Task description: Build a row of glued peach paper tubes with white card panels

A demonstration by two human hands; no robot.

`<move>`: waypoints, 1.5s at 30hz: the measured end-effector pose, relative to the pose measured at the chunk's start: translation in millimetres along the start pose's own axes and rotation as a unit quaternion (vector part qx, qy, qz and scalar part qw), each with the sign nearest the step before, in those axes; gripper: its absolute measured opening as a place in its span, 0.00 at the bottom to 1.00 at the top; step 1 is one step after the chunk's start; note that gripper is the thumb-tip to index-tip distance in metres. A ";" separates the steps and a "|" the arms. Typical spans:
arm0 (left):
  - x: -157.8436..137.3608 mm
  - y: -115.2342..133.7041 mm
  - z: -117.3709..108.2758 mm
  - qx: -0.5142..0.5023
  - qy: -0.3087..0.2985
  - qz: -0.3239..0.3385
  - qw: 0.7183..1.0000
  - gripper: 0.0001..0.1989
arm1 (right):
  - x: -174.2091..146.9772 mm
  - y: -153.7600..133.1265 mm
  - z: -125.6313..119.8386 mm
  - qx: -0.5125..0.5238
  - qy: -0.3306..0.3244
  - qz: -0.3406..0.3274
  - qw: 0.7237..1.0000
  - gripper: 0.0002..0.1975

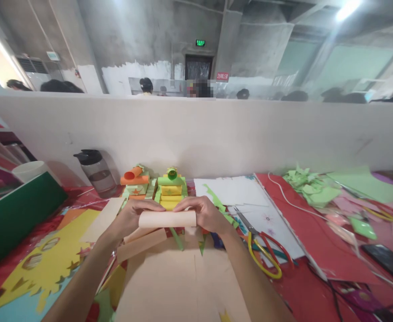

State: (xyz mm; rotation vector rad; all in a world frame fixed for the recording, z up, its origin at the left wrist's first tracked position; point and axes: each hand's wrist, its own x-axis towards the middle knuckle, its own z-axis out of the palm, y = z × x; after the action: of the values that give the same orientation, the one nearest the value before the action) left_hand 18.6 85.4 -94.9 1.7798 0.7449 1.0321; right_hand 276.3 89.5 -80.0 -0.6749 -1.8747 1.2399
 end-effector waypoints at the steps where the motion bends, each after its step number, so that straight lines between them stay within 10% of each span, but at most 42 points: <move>1: -0.2 -1.3 -1.0 -0.008 0.013 0.007 1.000 0.08 | -0.2 0.9 -0.6 0.006 0.009 -0.002 1.000 0.13; 27: -2.2 -16.0 -11.2 -0.015 0.152 0.077 0.985 0.02 | -7.2 9.6 -21.9 -0.009 0.116 -0.048 0.992 0.02; 45: 2.0 -36.9 -5.3 -0.112 0.157 -0.182 0.964 0.12 | -2.9 6.8 -22.1 0.067 0.111 0.159 0.979 0.15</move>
State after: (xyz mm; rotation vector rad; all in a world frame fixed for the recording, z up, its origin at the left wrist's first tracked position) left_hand 13.0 103.8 -126.9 1.2401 1.0595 1.1082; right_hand 296.3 101.2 -82.1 -1.0231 -1.5264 1.4107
